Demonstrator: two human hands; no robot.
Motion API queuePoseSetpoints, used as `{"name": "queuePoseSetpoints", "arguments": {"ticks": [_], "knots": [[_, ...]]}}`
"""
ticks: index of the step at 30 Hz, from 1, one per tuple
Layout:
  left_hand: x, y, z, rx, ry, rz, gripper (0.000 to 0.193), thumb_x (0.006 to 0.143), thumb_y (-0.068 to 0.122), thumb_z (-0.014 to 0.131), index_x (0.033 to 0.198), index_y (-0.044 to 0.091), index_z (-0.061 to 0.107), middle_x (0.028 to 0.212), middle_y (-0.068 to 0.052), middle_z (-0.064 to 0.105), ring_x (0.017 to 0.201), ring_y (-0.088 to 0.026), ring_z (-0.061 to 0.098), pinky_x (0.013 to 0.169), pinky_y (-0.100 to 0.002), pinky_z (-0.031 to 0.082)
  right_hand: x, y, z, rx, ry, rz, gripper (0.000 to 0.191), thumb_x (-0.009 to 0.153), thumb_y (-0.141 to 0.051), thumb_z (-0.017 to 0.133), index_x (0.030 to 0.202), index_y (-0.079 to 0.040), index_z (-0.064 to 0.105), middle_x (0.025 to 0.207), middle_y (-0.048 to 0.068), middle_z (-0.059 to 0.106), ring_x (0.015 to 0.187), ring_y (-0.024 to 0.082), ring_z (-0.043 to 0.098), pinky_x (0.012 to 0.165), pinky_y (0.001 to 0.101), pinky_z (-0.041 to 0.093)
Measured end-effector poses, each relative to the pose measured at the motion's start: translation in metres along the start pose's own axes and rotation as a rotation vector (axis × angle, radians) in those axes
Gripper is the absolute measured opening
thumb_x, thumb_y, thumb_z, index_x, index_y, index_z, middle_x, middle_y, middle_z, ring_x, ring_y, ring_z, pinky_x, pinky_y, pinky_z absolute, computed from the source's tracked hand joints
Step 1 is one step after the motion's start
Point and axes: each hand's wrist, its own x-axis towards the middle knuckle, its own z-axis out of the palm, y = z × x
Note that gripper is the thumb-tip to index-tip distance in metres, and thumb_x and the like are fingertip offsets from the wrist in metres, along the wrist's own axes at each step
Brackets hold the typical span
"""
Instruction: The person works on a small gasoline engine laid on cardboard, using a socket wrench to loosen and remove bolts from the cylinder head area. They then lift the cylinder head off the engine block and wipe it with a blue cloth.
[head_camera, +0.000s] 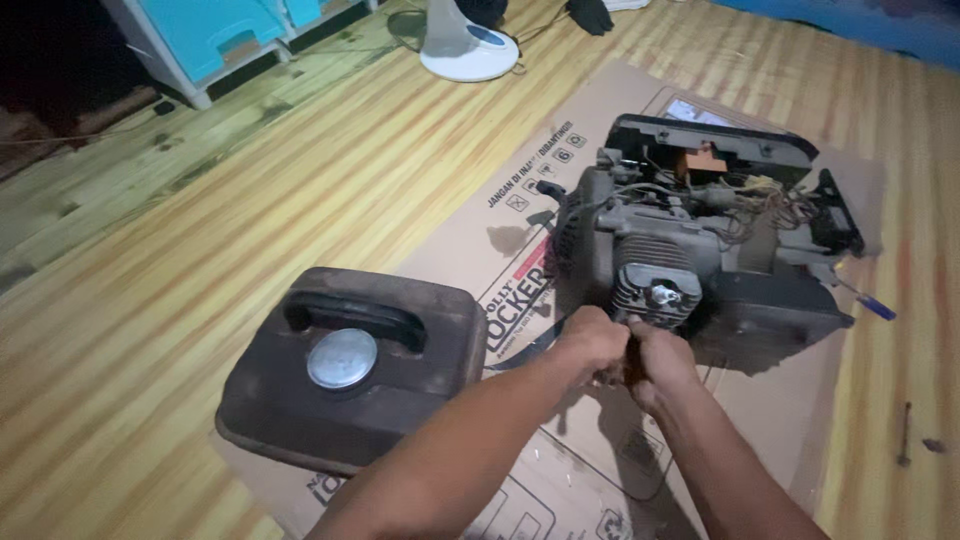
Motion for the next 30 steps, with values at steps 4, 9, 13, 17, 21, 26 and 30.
{"name": "queuePoseSetpoints", "arguments": {"ticks": [4, 9, 13, 17, 21, 26, 30], "knots": [[0.020, -0.011, 0.000, 0.195, 0.008, 0.132, 0.024, 0.083, 0.015, 0.066, 0.078, -0.008, 0.073, 0.075, -0.024, 0.070, 0.068, -0.036, 0.071, 0.061, -0.047, 0.056, 0.012, 0.007, -0.001, 0.099, -0.047, -0.062, 0.008, 0.102, -0.010, 0.060, 0.098, -0.005, 0.063, 0.080, 0.006, 0.066, 0.066, 0.019, 0.064, 0.056, 0.0343, 0.053], [0.007, -0.010, -0.012, -0.166, -0.141, -0.076, 0.022, 0.089, 0.007, 0.061, 0.073, -0.005, 0.071, 0.067, -0.016, 0.067, 0.055, -0.025, 0.063, 0.047, -0.041, 0.045, 0.011, 0.013, -0.009, 0.024, -0.045, 0.037, 0.026, 0.103, -0.026, 0.051, 0.089, -0.006, 0.062, 0.069, 0.006, 0.060, 0.054, 0.019, 0.055, 0.047, 0.0346, 0.048], [-0.013, -0.001, -0.016, -0.221, -0.072, -0.055, 0.024, 0.092, 0.009, 0.060, 0.075, -0.003, 0.072, 0.069, -0.011, 0.069, 0.054, -0.019, 0.063, 0.047, -0.037, 0.046, 0.006, 0.009, -0.007, 0.013, -0.083, 0.053, 0.028, 0.105, -0.028, 0.050, 0.091, -0.008, 0.064, 0.070, 0.003, 0.062, 0.054, 0.015, 0.055, 0.046, 0.0297, 0.046], [-0.017, 0.001, -0.017, -0.055, -0.014, -0.048, 0.023, 0.092, 0.011, 0.060, 0.075, 0.004, 0.073, 0.069, -0.006, 0.070, 0.056, -0.015, 0.065, 0.050, -0.033, 0.048, 0.003, 0.008, -0.003, 0.009, -0.018, 0.063, 0.025, 0.103, -0.028, 0.057, 0.091, -0.007, 0.065, 0.072, 0.004, 0.064, 0.054, 0.016, 0.057, 0.049, 0.0308, 0.051], [-0.013, -0.003, -0.010, -0.358, -0.116, -0.065, 0.029, 0.096, 0.011, 0.056, 0.072, -0.002, 0.065, 0.065, -0.010, 0.063, 0.052, -0.021, 0.058, 0.046, -0.038, 0.043, 0.004, 0.008, -0.003, -0.001, -0.002, 0.037, 0.024, 0.101, -0.027, 0.059, 0.089, -0.007, 0.064, 0.069, 0.005, 0.062, 0.051, 0.016, 0.057, 0.045, 0.0314, 0.048], [-0.010, -0.008, -0.009, -0.355, -0.139, -0.133, 0.025, 0.095, 0.009, 0.054, 0.078, 0.000, 0.068, 0.068, -0.009, 0.065, 0.052, -0.019, 0.056, 0.046, -0.038, 0.040, 0.006, 0.006, -0.002, -0.010, 0.008, 0.043, 0.024, 0.100, -0.025, 0.060, 0.090, -0.004, 0.065, 0.069, 0.006, 0.065, 0.049, 0.017, 0.056, 0.043, 0.0309, 0.047], [-0.007, -0.013, -0.016, -0.072, -0.040, -0.047, 0.026, 0.097, 0.016, 0.058, 0.080, 0.001, 0.070, 0.070, -0.010, 0.066, 0.055, -0.019, 0.061, 0.048, -0.038, 0.045, 0.002, 0.003, -0.001, -0.007, 0.002, 0.026, 0.018, 0.099, -0.021, 0.066, 0.090, -0.006, 0.062, 0.069, 0.005, 0.063, 0.052, 0.016, 0.057, 0.044, 0.0310, 0.047]]}}
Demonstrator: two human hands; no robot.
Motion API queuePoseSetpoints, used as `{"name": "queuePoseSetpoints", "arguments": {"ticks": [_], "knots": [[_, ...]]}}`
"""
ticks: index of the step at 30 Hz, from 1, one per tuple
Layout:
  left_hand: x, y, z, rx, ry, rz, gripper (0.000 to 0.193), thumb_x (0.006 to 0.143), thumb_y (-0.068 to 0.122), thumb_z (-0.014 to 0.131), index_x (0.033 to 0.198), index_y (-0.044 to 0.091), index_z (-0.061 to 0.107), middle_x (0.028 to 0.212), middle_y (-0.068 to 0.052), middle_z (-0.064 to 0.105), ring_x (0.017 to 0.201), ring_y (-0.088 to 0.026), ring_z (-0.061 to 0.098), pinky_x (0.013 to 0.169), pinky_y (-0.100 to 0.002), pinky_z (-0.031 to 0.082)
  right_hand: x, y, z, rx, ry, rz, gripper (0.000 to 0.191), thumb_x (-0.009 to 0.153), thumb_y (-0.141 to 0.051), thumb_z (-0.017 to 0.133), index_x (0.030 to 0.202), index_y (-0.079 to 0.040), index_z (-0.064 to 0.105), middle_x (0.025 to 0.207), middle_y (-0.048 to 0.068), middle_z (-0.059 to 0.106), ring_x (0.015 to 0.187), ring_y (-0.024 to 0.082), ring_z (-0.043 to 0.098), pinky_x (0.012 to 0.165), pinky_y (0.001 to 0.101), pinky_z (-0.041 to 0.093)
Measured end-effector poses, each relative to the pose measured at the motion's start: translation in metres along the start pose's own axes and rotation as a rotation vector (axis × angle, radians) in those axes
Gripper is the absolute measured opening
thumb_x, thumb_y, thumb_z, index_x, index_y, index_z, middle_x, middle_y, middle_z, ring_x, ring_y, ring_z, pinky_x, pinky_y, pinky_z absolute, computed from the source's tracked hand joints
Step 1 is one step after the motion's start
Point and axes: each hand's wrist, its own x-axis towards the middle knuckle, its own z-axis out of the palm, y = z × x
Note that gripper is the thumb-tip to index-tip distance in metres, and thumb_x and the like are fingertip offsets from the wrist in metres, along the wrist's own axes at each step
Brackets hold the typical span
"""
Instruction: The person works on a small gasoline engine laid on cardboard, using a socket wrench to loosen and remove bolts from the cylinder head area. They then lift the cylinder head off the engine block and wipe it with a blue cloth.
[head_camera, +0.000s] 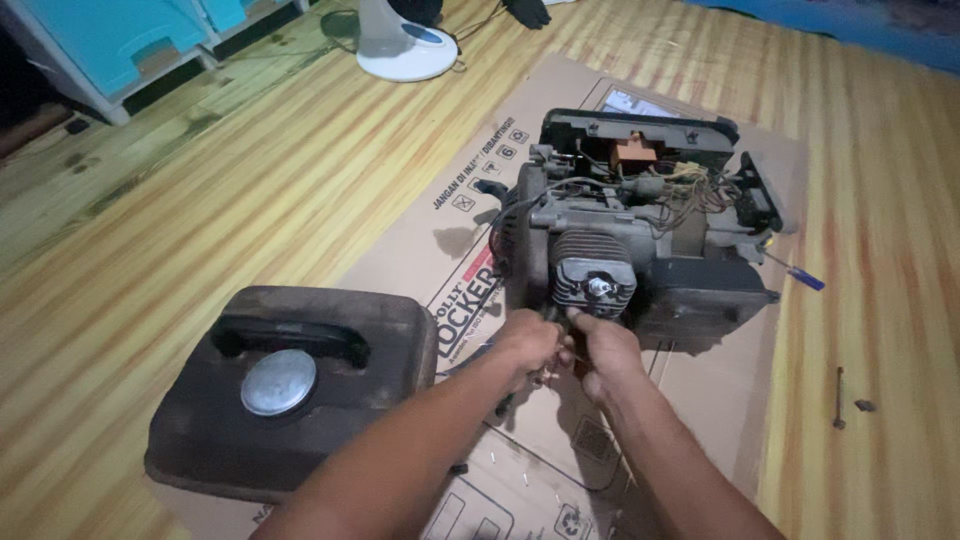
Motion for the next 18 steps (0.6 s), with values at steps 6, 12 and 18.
{"name": "queuePoseSetpoints", "arguments": {"ticks": [6, 12, 18], "knots": [[0.009, -0.010, -0.004, -0.306, -0.119, -0.044, 0.025, 0.097, 0.009, 0.053, 0.083, 0.000, 0.072, 0.074, -0.012, 0.071, 0.058, -0.021, 0.064, 0.049, -0.037, 0.047, -0.005, -0.001, 0.000, 0.027, -0.037, 0.067, 0.020, 0.100, -0.025, 0.058, 0.092, -0.007, 0.063, 0.071, 0.006, 0.063, 0.056, 0.017, 0.058, 0.050, 0.0320, 0.053], [0.013, -0.012, -0.003, -0.170, -0.092, -0.021, 0.026, 0.097, 0.011, 0.055, 0.087, -0.002, 0.075, 0.074, -0.012, 0.070, 0.057, -0.022, 0.063, 0.050, -0.038, 0.049, -0.002, 0.001, -0.005, 0.059, -0.156, 0.069, 0.026, 0.101, -0.027, 0.058, 0.094, -0.003, 0.064, 0.073, 0.006, 0.064, 0.060, 0.017, 0.060, 0.053, 0.0319, 0.054], [0.016, -0.012, -0.005, 0.067, 0.029, 0.001, 0.025, 0.095, 0.010, 0.055, 0.088, -0.008, 0.071, 0.078, -0.020, 0.071, 0.061, -0.029, 0.067, 0.051, -0.045, 0.049, -0.009, 0.000, -0.002, -0.135, -0.101, -0.023, 0.022, 0.099, -0.025, 0.069, 0.097, -0.003, 0.066, 0.073, 0.006, 0.063, 0.058, 0.017, 0.058, 0.050, 0.0308, 0.048]]}}
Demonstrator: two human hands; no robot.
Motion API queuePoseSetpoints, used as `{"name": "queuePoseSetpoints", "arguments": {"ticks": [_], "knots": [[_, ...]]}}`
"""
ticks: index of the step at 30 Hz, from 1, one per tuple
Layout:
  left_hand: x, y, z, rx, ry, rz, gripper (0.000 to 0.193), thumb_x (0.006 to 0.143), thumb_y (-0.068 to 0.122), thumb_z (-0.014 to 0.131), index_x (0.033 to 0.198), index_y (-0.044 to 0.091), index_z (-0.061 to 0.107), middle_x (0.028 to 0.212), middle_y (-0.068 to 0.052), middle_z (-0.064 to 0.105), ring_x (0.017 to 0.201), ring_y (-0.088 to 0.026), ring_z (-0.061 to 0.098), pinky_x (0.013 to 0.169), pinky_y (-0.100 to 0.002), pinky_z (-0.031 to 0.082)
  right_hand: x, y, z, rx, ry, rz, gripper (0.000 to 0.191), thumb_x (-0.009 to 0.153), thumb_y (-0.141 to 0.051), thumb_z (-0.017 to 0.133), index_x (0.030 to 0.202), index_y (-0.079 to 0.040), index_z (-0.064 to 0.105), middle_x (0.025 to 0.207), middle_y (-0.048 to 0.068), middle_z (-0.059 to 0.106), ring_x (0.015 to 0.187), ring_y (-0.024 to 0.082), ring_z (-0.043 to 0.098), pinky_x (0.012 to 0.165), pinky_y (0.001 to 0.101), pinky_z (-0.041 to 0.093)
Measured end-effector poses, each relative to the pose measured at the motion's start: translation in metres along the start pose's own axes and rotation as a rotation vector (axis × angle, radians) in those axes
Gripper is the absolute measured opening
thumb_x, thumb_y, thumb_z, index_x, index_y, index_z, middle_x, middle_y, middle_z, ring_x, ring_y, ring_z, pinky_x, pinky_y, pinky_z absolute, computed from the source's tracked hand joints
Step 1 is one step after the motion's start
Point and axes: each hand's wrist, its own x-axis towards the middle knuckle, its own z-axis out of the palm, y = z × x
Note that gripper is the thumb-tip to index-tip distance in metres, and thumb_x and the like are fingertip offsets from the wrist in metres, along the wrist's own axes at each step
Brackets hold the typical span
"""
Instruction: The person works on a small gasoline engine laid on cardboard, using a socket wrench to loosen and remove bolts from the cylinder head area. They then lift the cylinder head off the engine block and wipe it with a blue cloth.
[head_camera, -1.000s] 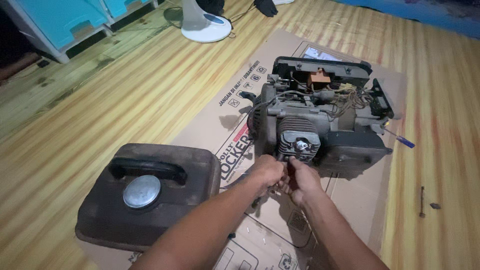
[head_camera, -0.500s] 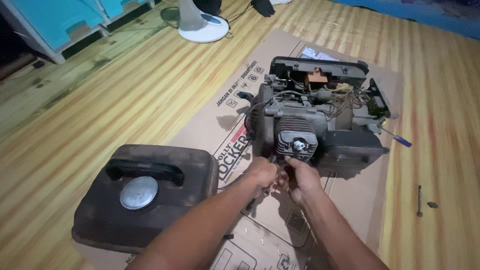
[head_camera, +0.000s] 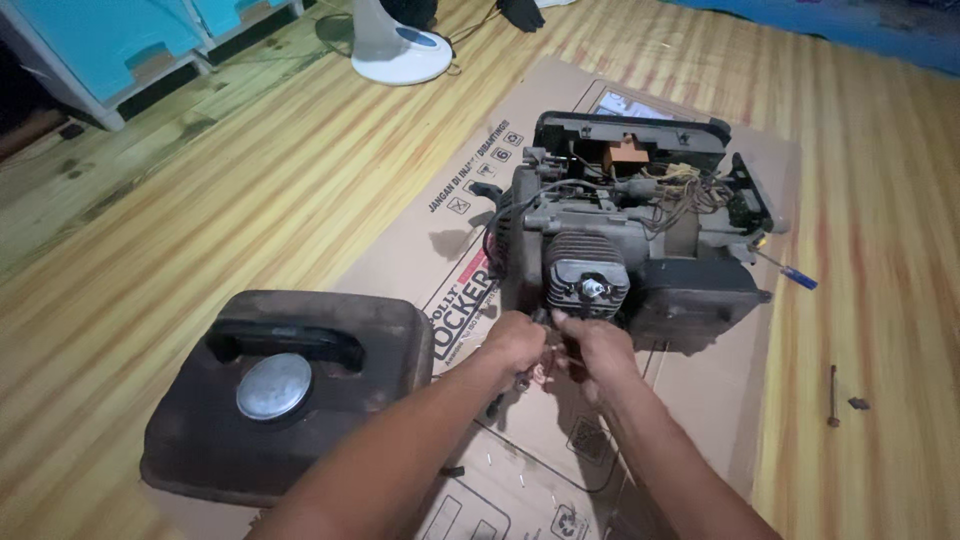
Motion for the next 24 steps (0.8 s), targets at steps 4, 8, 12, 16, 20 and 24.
{"name": "queuePoseSetpoints", "arguments": {"ticks": [4, 8, 12, 16, 20, 24], "knots": [[0.001, -0.001, 0.003, -0.179, -0.060, -0.003, 0.028, 0.097, 0.011, 0.053, 0.090, -0.006, 0.073, 0.082, -0.018, 0.074, 0.065, -0.027, 0.069, 0.054, -0.043, 0.051, -0.005, -0.011, 0.004, 0.079, -0.037, 0.137, 0.024, 0.095, -0.031, 0.063, 0.095, -0.007, 0.068, 0.071, 0.006, 0.065, 0.055, 0.017, 0.058, 0.049, 0.0319, 0.049], [-0.001, -0.002, 0.005, -0.229, -0.147, 0.058, 0.031, 0.097, 0.009, 0.052, 0.088, -0.010, 0.074, 0.078, -0.021, 0.073, 0.064, -0.029, 0.067, 0.053, -0.043, 0.049, -0.003, -0.020, 0.003, -0.075, 0.025, 0.123, 0.024, 0.096, -0.027, 0.069, 0.094, -0.003, 0.067, 0.074, 0.006, 0.065, 0.057, 0.017, 0.058, 0.050, 0.0321, 0.048], [-0.002, 0.003, 0.001, -0.145, -0.105, 0.033, 0.027, 0.099, 0.014, 0.056, 0.091, -0.006, 0.073, 0.081, -0.018, 0.073, 0.068, -0.027, 0.070, 0.055, -0.041, 0.051, -0.002, -0.019, -0.002, -0.134, 0.068, 0.072, 0.023, 0.098, -0.027, 0.071, 0.093, -0.005, 0.066, 0.073, 0.005, 0.062, 0.058, 0.017, 0.057, 0.052, 0.0322, 0.048], [-0.007, 0.005, 0.000, -0.233, -0.132, -0.015, 0.028, 0.097, 0.010, 0.053, 0.093, -0.007, 0.075, 0.084, -0.016, 0.075, 0.068, -0.025, 0.071, 0.055, -0.038, 0.053, 0.003, -0.022, -0.007, 0.015, -0.149, 0.238, 0.032, 0.097, -0.036, 0.060, 0.087, -0.005, 0.064, 0.069, 0.007, 0.061, 0.053, 0.018, 0.056, 0.052, 0.0363, 0.055], [-0.012, 0.006, 0.001, -0.317, -0.165, 0.040, 0.028, 0.092, 0.006, 0.053, 0.097, -0.011, 0.075, 0.086, -0.018, 0.078, 0.069, -0.032, 0.070, 0.056, -0.046, 0.052, 0.007, -0.026, -0.017, -0.012, -0.073, 0.218, 0.023, 0.101, -0.023, 0.056, 0.099, -0.004, 0.068, 0.078, 0.006, 0.068, 0.064, 0.017, 0.065, 0.055, 0.0348, 0.055], [-0.012, 0.010, 0.001, 0.149, 0.020, -0.017, 0.034, 0.099, 0.028, 0.061, 0.106, -0.003, 0.071, 0.096, -0.018, 0.072, 0.085, -0.032, 0.071, 0.076, -0.047, 0.055, 0.007, -0.024, -0.021, -0.004, 0.023, 0.190, 0.023, 0.100, -0.026, 0.058, 0.099, -0.005, 0.069, 0.075, 0.006, 0.066, 0.062, 0.016, 0.063, 0.052, 0.0357, 0.054]]}}
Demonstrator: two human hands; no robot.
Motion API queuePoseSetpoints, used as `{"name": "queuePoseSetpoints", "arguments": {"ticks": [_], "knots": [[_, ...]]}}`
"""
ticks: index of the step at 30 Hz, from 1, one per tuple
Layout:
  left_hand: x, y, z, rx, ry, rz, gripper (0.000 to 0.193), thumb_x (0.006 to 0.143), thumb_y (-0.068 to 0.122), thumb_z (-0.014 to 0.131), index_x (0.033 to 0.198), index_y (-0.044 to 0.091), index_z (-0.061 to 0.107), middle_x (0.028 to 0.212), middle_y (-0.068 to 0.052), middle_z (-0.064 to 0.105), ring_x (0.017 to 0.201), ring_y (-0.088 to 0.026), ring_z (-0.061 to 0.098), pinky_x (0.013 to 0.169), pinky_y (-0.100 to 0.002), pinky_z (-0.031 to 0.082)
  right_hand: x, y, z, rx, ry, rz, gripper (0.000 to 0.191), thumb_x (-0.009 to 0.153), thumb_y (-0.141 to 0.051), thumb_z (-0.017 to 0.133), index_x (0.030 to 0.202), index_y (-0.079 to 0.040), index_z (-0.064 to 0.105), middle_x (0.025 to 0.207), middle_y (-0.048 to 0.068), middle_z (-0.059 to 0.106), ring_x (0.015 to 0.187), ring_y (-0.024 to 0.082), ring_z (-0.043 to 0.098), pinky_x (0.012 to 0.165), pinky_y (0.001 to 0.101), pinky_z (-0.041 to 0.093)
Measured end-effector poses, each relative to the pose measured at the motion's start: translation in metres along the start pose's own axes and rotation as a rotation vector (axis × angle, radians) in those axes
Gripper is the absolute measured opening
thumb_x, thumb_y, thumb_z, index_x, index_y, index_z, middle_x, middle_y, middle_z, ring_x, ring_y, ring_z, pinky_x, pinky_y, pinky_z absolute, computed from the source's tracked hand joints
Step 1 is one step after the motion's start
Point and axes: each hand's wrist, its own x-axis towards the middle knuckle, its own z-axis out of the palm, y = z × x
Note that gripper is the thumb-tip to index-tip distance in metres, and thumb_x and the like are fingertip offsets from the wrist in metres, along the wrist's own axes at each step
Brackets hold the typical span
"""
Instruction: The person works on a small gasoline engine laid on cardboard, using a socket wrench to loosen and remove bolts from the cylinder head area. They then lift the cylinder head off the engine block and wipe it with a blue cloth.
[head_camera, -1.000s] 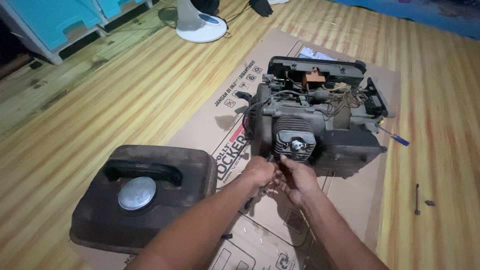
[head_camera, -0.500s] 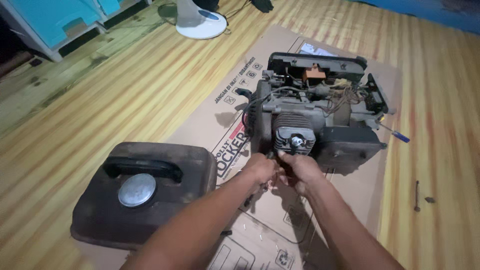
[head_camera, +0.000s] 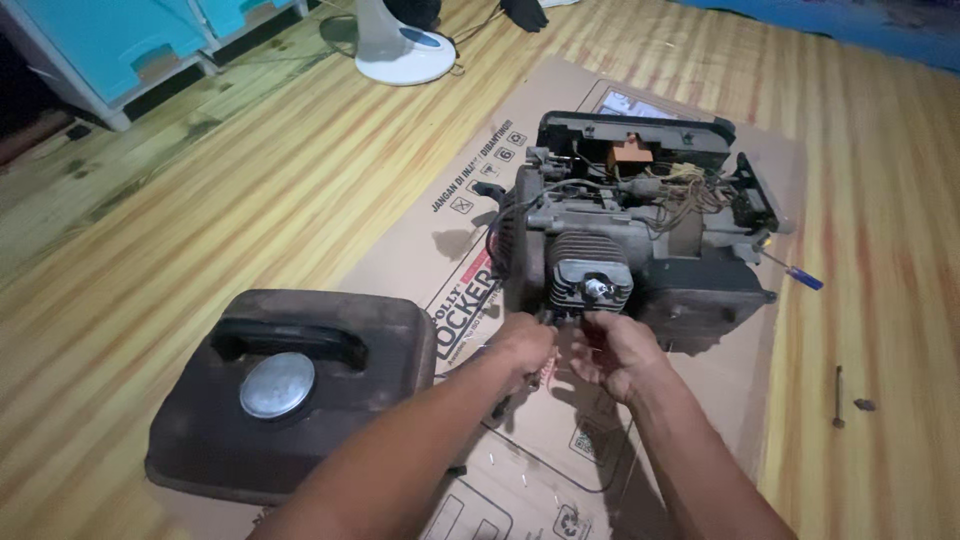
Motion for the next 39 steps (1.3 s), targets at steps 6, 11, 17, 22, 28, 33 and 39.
{"name": "queuePoseSetpoints", "arguments": {"ticks": [6, 11, 17, 22, 28, 33, 39], "knots": [[-0.006, 0.005, 0.000, 0.019, 0.043, 0.049, 0.032, 0.094, 0.025, 0.060, 0.096, -0.002, 0.077, 0.090, -0.017, 0.074, 0.081, -0.029, 0.070, 0.074, -0.043, 0.052, 0.000, 0.007, 0.006, 0.011, 0.071, -0.089, 0.016, 0.098, -0.023, 0.061, 0.095, -0.008, 0.068, 0.073, 0.005, 0.066, 0.059, 0.016, 0.060, 0.049, 0.0337, 0.052], [-0.015, 0.009, -0.005, -0.139, -0.027, -0.050, 0.028, 0.095, 0.016, 0.056, 0.087, -0.005, 0.073, 0.080, -0.019, 0.071, 0.069, -0.029, 0.068, 0.060, -0.044, 0.049, -0.010, 0.008, 0.013, -0.018, 0.047, -0.053, 0.021, 0.097, -0.025, 0.065, 0.092, -0.005, 0.068, 0.073, 0.006, 0.066, 0.059, 0.017, 0.060, 0.050, 0.0319, 0.050], [-0.022, 0.016, -0.003, -0.486, -0.120, -0.066, 0.027, 0.099, 0.012, 0.050, 0.089, -0.002, 0.071, 0.077, -0.015, 0.073, 0.062, -0.025, 0.068, 0.057, -0.043, 0.050, -0.025, 0.010, 0.022, 0.000, -0.018, -0.033, 0.023, 0.094, -0.031, 0.069, 0.085, -0.009, 0.067, 0.069, 0.003, 0.064, 0.055, 0.015, 0.057, 0.046, 0.0291, 0.044], [-0.023, 0.016, -0.006, -0.185, -0.060, -0.021, 0.030, 0.099, 0.021, 0.057, 0.087, -0.001, 0.072, 0.073, -0.010, 0.069, 0.059, -0.021, 0.063, 0.054, -0.038, 0.047, -0.020, 0.015, 0.020, -0.022, -0.100, -0.169, 0.019, 0.096, -0.024, 0.068, 0.088, -0.006, 0.069, 0.070, 0.004, 0.064, 0.056, 0.014, 0.058, 0.049, 0.0278, 0.046], [-0.008, 0.005, 0.001, -0.295, -0.138, 0.028, 0.030, 0.099, 0.020, 0.057, 0.083, 0.000, 0.072, 0.067, -0.010, 0.063, 0.049, -0.018, 0.054, 0.046, -0.036, 0.041, -0.008, 0.011, 0.012, 0.091, -0.048, -0.010, 0.023, 0.099, -0.025, 0.058, 0.096, -0.004, 0.066, 0.078, 0.005, 0.068, 0.061, 0.014, 0.062, 0.054, 0.0283, 0.051], [0.009, -0.006, 0.007, -0.469, -0.221, 0.052, 0.030, 0.098, 0.017, 0.054, 0.078, 0.001, 0.069, 0.063, -0.008, 0.063, 0.043, -0.018, 0.050, 0.042, -0.036, 0.037, -0.003, 0.012, 0.009, 0.008, -0.072, -0.088, 0.020, 0.100, -0.020, 0.057, 0.097, -0.004, 0.068, 0.076, 0.004, 0.065, 0.059, 0.012, 0.057, 0.051, 0.0277, 0.048], [0.013, -0.011, 0.002, -0.184, -0.267, 0.093, 0.034, 0.096, 0.021, 0.061, 0.072, -0.002, 0.064, 0.059, -0.008, 0.059, 0.045, -0.019, 0.055, 0.044, -0.036, 0.044, -0.009, 0.024, 0.001, 0.082, -0.109, -0.059, 0.017, 0.097, -0.016, 0.057, 0.097, -0.004, 0.069, 0.076, 0.004, 0.067, 0.059, 0.011, 0.057, 0.051, 0.0253, 0.049]]}}
